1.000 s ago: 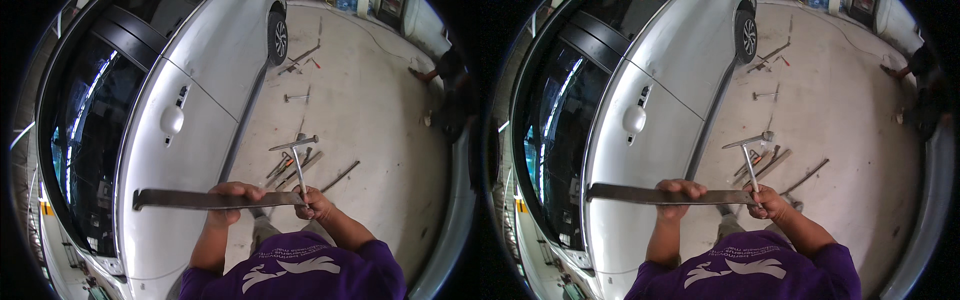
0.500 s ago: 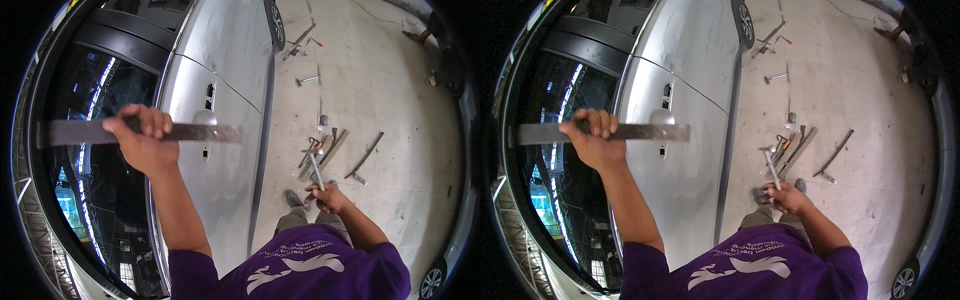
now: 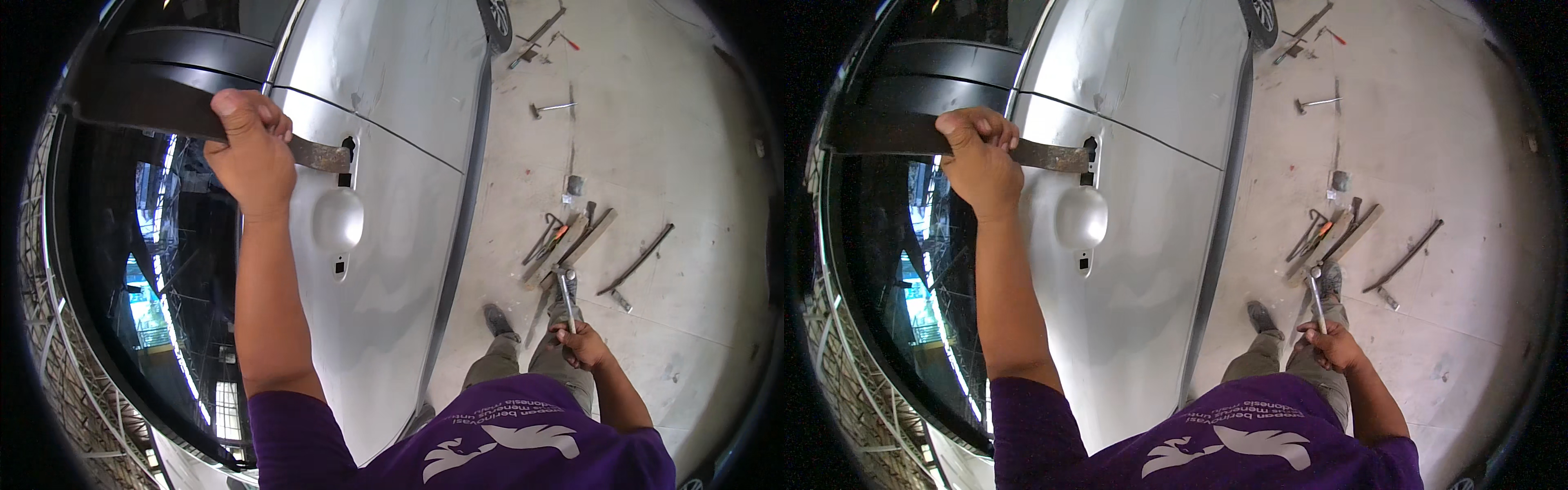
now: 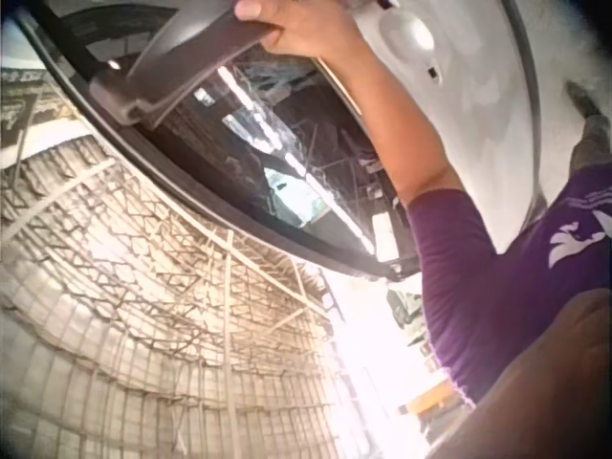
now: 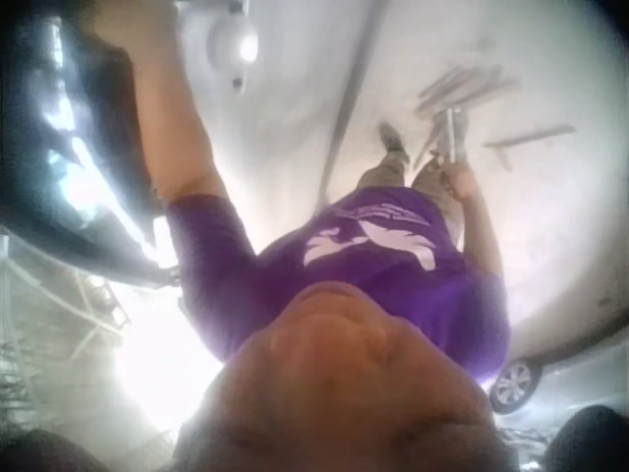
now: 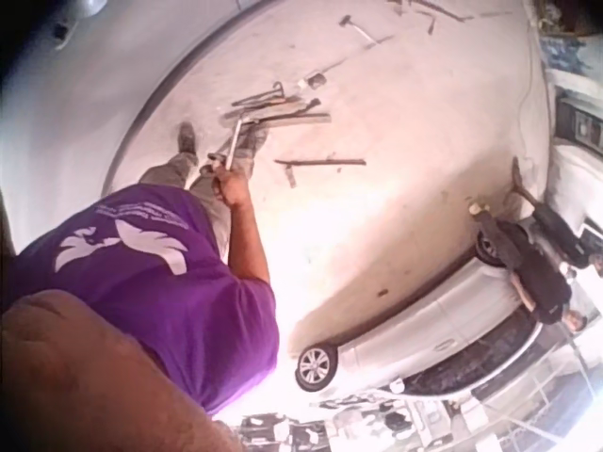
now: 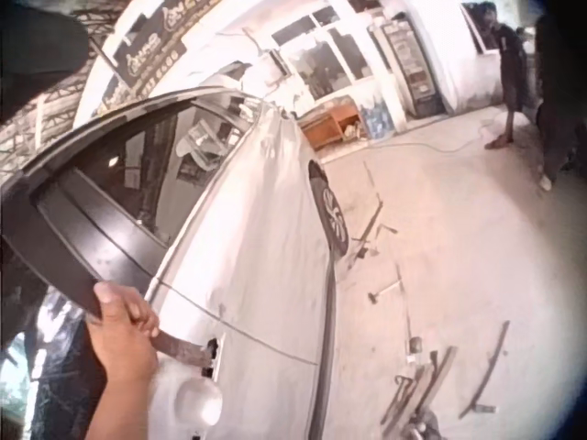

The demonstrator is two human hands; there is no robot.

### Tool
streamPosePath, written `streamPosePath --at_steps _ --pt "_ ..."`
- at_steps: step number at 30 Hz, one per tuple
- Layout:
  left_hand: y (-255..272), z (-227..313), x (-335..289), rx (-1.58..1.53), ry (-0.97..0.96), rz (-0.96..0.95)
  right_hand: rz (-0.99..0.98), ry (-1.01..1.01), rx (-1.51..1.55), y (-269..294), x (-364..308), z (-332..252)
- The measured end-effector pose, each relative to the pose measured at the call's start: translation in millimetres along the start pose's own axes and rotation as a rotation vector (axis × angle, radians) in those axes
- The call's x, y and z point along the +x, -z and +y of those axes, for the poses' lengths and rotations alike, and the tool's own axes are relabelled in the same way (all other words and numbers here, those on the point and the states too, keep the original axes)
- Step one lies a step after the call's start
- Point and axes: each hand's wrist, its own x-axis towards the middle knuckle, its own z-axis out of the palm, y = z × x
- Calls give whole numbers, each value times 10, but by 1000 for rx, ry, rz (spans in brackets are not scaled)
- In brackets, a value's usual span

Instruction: The person repairs a dent in the side panel of a silver car using a metal pry bar and a small hammer to work the metal from the inside and outside of the door panel.

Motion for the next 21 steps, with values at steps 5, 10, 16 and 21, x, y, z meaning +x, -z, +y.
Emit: streamPosePath --at_steps 5,10,16,21 --pt "-192 -184 -18 78 -8 -72 -4 20 80 7 113 68" --pt "-314 -288 -28 203 -51 -164 -45 31 90 8 198 196" --pt "-415 -398 -34 338 -184 -273 -61 39 117 -68 263 264" --pt "-410 -443 -42 330 -147 -340 -37 47 84 -132 292 265"
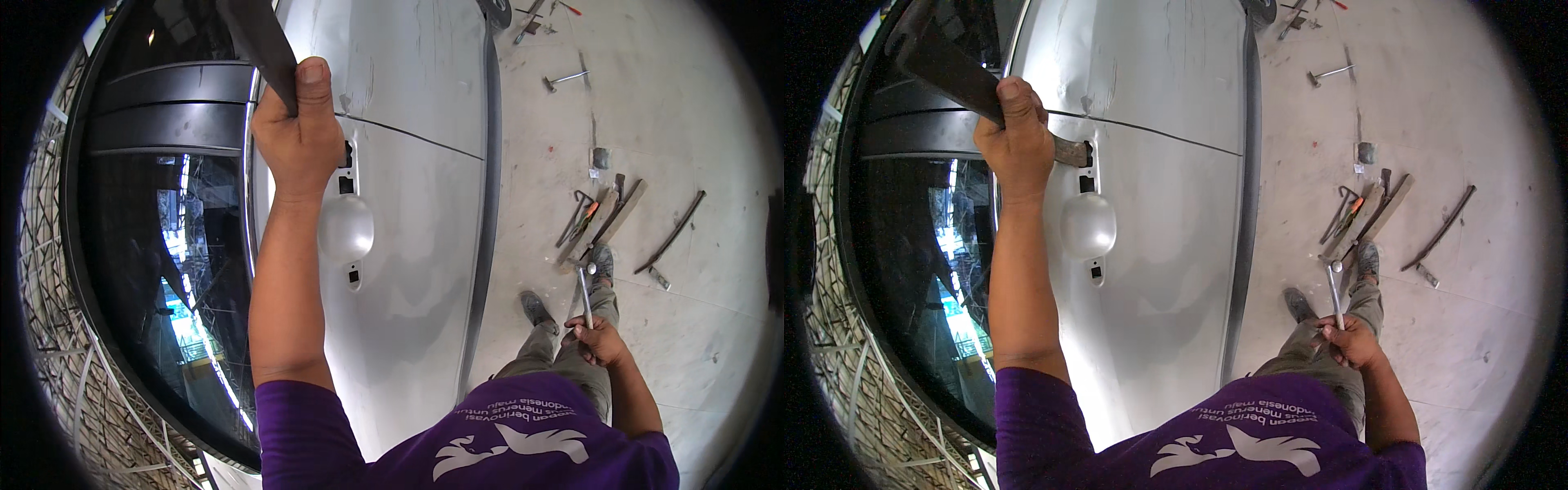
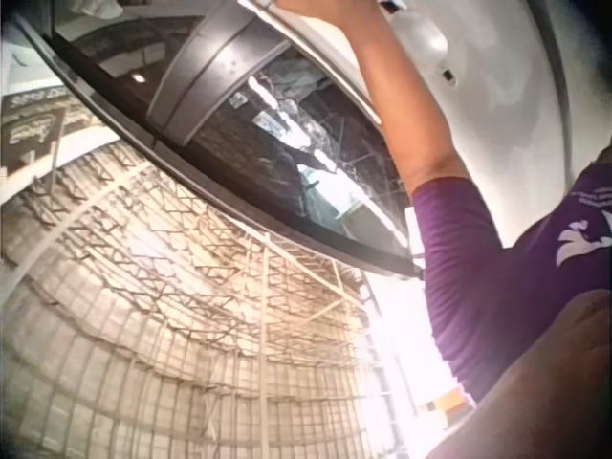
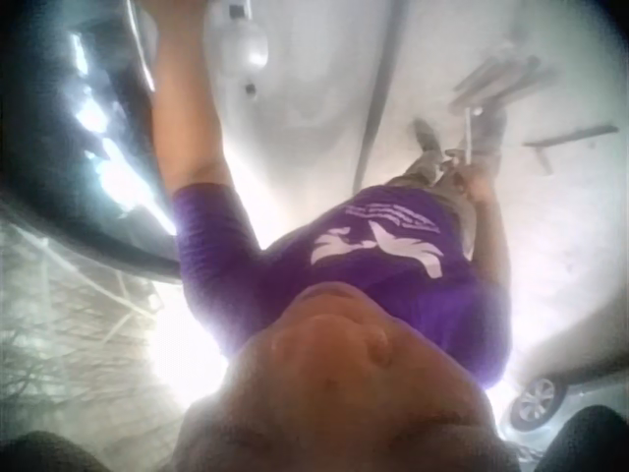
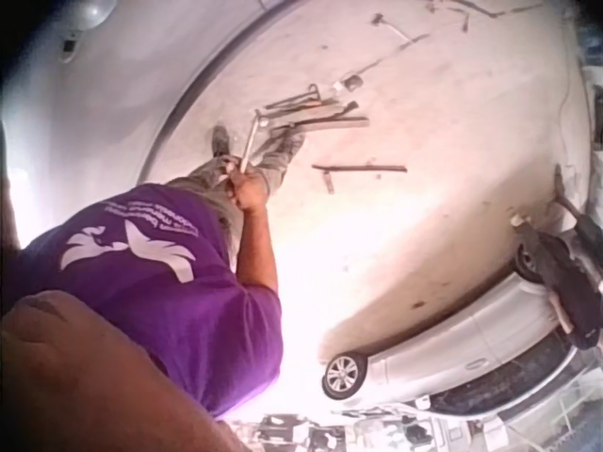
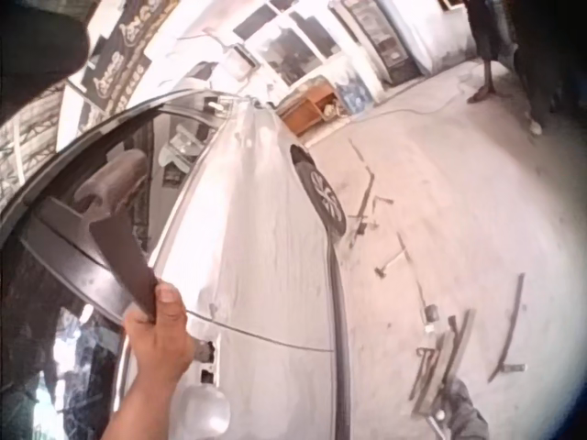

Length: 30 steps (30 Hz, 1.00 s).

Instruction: The person repairs a dent in the side panel of a silver car using a metal pry bar and a small hammer to work the metal from the inside and outside of the door panel.

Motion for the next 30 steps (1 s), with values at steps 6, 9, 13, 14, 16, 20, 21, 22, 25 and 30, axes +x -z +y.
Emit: streamPosePath --at_steps 6,9,13,14,16,20,21,22,25,30 --pt "-75 1 -40 6 39 -5 -19 15 51 -11 78 111" --pt "-84 -23 -66 -2 46 -5 -15 16 34 -30 98 129" --pt "-76 -76 -109 65 0 -10 -22 4 44 -70 123 126" --pt "-73 -66 -130 21 37 10 -21 6 38 -69 130 140" --pt "-84 -51 -159 -65 107 44 -20 12 32 -61 178 179" --pt "26 -141 -172 -168 42 27 -24 -15 14 -113 221 175" --pt "26 -124 -179 -186 40 23 -27 -10 -21 -136 250 156" --pt "33 -112 -185 -204 39 19 -29 -6 -57 -167 285 135" --pt "76 -127 -217 -179 -8 55 -58 33 -162 -298 383 10" --pt "95 -107 -274 -225 -39 129 -129 205 -226 -561 855 -85"
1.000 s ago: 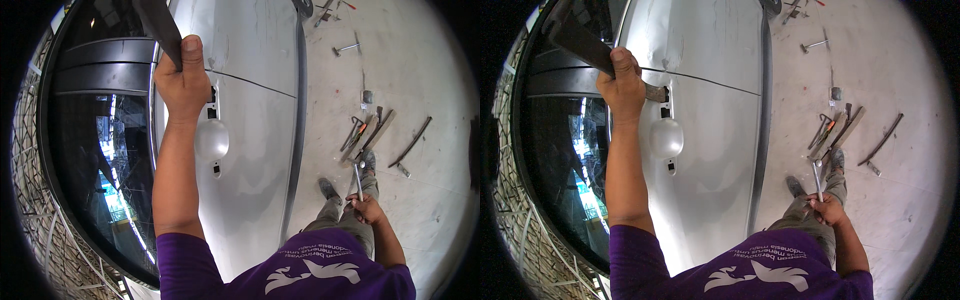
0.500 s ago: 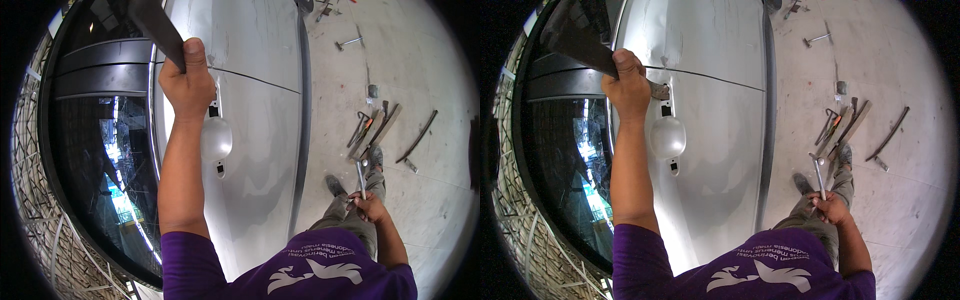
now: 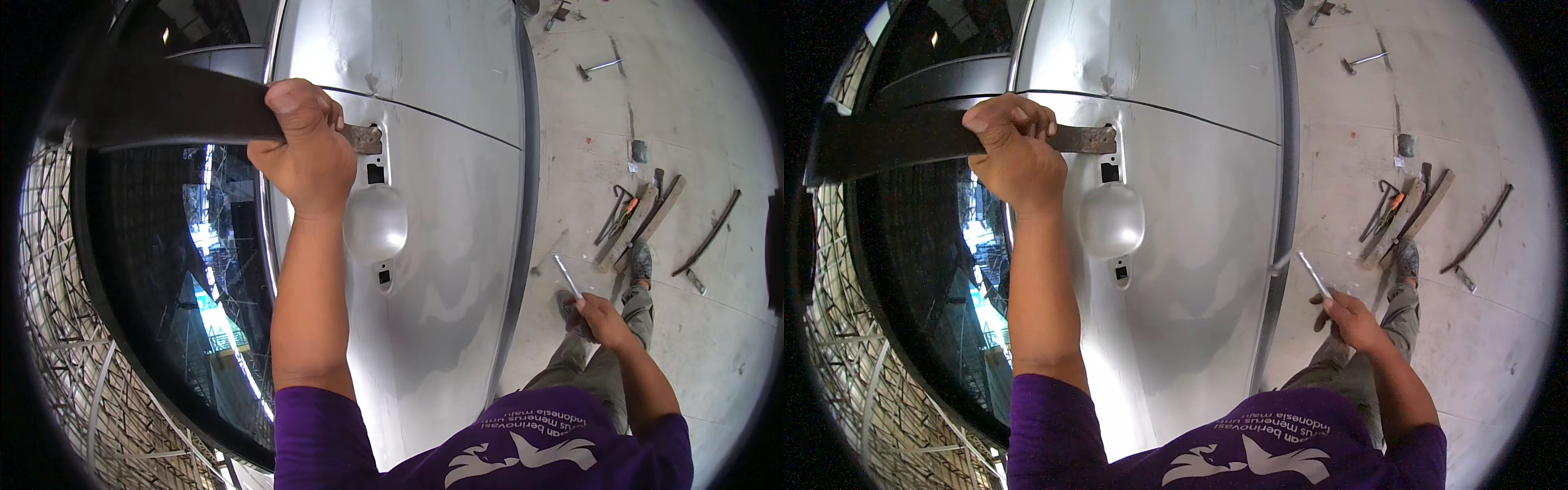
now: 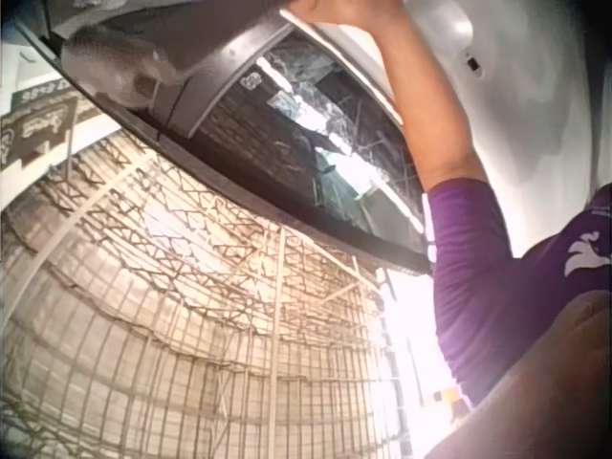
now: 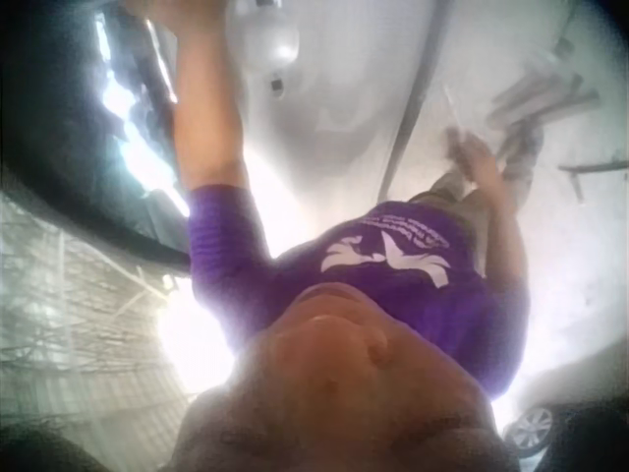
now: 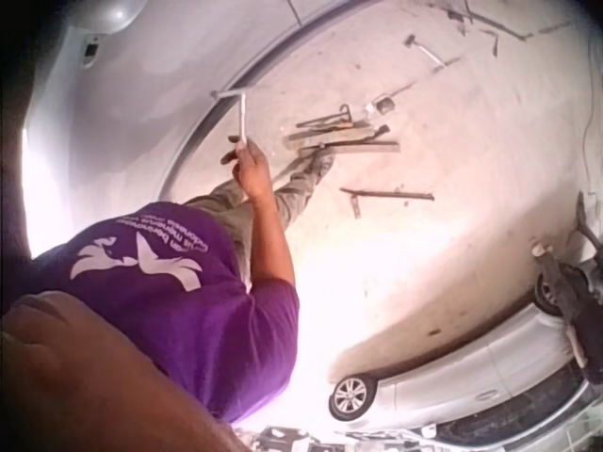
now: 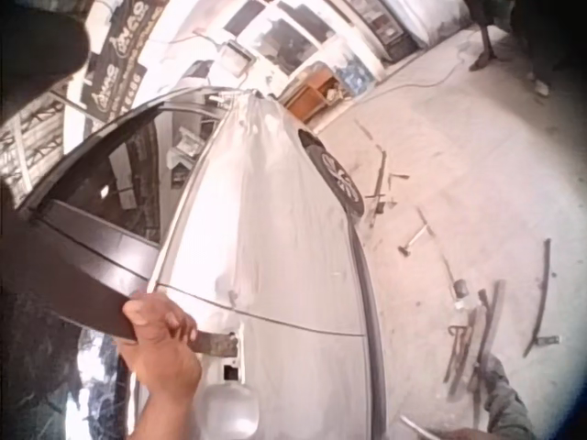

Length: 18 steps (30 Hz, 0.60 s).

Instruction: The person repairs a dent in the side panel of a silver car using a metal pry bar and a small hammer to work the metal from the inside and outside of the door panel.

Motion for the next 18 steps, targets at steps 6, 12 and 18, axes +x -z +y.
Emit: streamPosePath --at_steps 6,12,18 --pt "109 -5 -116 8 -80 -15 -75 17 -52 -337 372 -324" --pt "67 -16 -213 81 -152 -17 -115 18 -26 -500 460 -116" --pt "-73 -8 -169 128 -111 -33 -155 -63 -12 -520 390 111"
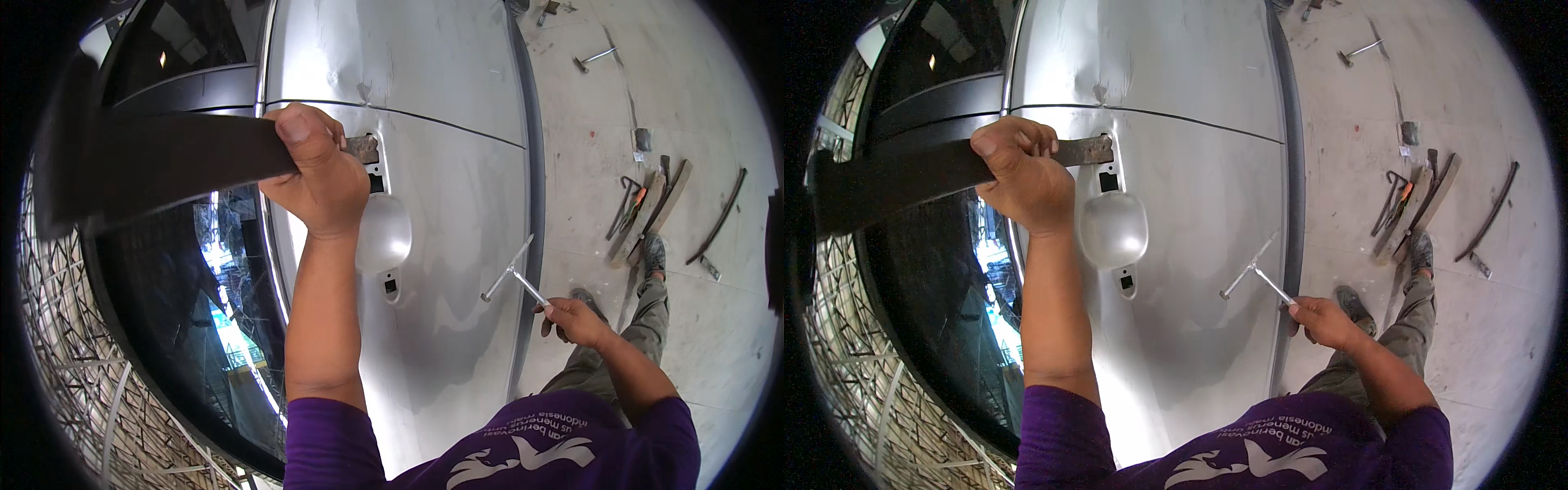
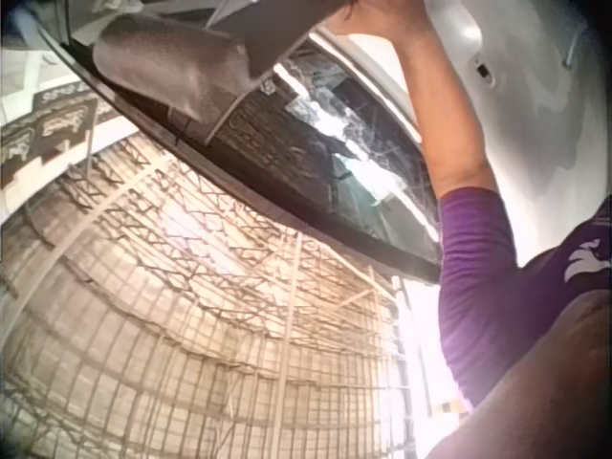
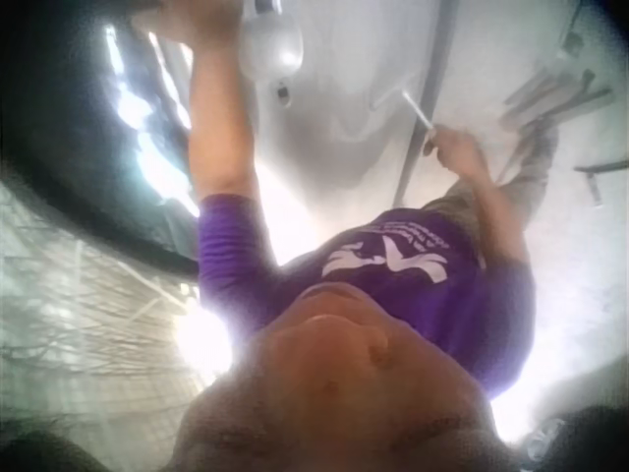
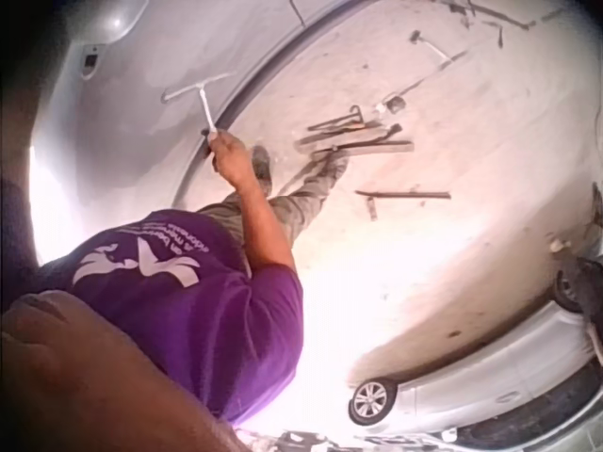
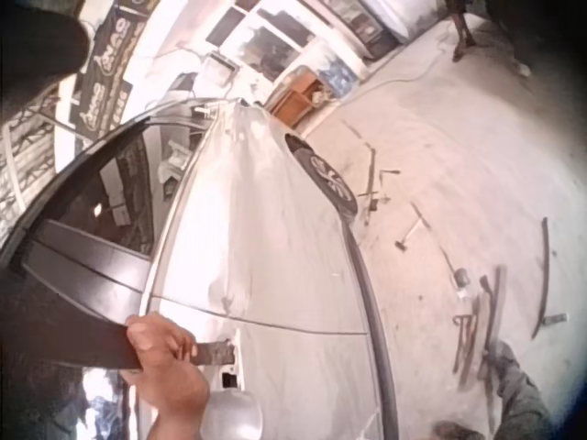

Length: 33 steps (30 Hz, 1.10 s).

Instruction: The person repairs a dent in the side panel of a silver car using a metal pry bar and a small hammer to work the metal from the inside and outside of the door panel.

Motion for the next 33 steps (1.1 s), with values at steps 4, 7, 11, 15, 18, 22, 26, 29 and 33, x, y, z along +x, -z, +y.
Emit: streamPosePath --at_steps 4,7,11,15,18,22,26,29,33 --pt "-99 38 67 -23 54 18 -7 26 -61 -24 -2 32" --pt "-141 22 113 -48 113 33 48 101 -136 -17 45 -7" --pt "-98 50 131 -62 130 69 106 328 -108 -99 129 -283" --pt "0 16 147 -25 106 -5 109 528 -1 -151 378 -445" --pt "28 15 151 -33 93 -48 156 680 12 -215 596 -625" --pt "126 1 175 -74 81 -150 111 720 262 -301 736 -872" --pt "145 -16 214 -42 58 -259 217 758 256 -323 849 -945" --pt "247 -169 267 202 -307 -315 250 781 231 -365 886 -903" --pt "232 -110 246 32 -160 -306 283 824 260 -468 977 -911"
